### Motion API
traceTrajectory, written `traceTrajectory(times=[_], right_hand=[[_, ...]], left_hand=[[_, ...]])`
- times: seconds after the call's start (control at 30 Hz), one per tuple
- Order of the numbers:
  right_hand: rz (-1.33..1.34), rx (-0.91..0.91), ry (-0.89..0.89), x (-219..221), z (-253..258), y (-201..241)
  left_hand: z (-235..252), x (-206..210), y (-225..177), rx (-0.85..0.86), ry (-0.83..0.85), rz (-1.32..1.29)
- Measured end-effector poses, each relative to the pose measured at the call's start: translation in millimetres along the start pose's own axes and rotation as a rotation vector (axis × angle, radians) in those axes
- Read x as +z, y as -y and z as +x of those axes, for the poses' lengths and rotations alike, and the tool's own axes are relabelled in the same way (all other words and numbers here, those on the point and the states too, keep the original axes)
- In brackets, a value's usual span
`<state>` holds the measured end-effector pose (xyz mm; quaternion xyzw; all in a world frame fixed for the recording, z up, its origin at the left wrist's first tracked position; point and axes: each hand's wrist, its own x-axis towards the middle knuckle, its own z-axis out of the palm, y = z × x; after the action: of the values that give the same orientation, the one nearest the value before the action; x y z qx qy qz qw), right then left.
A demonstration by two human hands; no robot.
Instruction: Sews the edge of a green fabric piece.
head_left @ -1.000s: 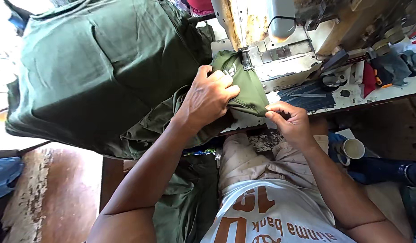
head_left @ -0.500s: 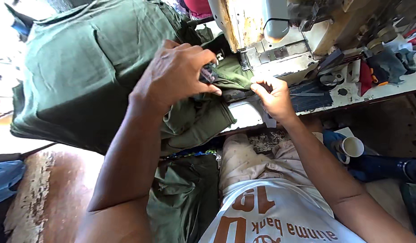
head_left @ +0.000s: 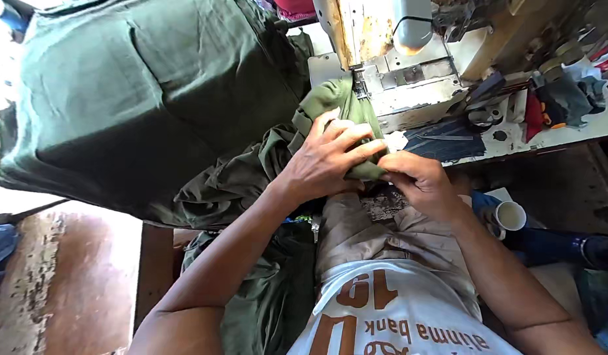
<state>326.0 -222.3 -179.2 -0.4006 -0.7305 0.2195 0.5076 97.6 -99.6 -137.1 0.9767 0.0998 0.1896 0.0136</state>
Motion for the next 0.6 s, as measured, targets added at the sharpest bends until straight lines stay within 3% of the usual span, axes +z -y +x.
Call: traceTrajectory(times=[0.17, 0.3, 0.6], right_hand=[[-0.046, 0.088, -0.064, -1, -14, 4], [0.019, 0.142, -0.087, 1, -21, 6], [0.012, 0.236, -0.150, 8, -11, 3]], left_hand=[[-8, 15, 19, -0.056, -0.012, 0.245], [-4, -2, 7, -0.145, 0.105, 0.279], [3, -12, 13, -0.200, 0.104, 0.319]])
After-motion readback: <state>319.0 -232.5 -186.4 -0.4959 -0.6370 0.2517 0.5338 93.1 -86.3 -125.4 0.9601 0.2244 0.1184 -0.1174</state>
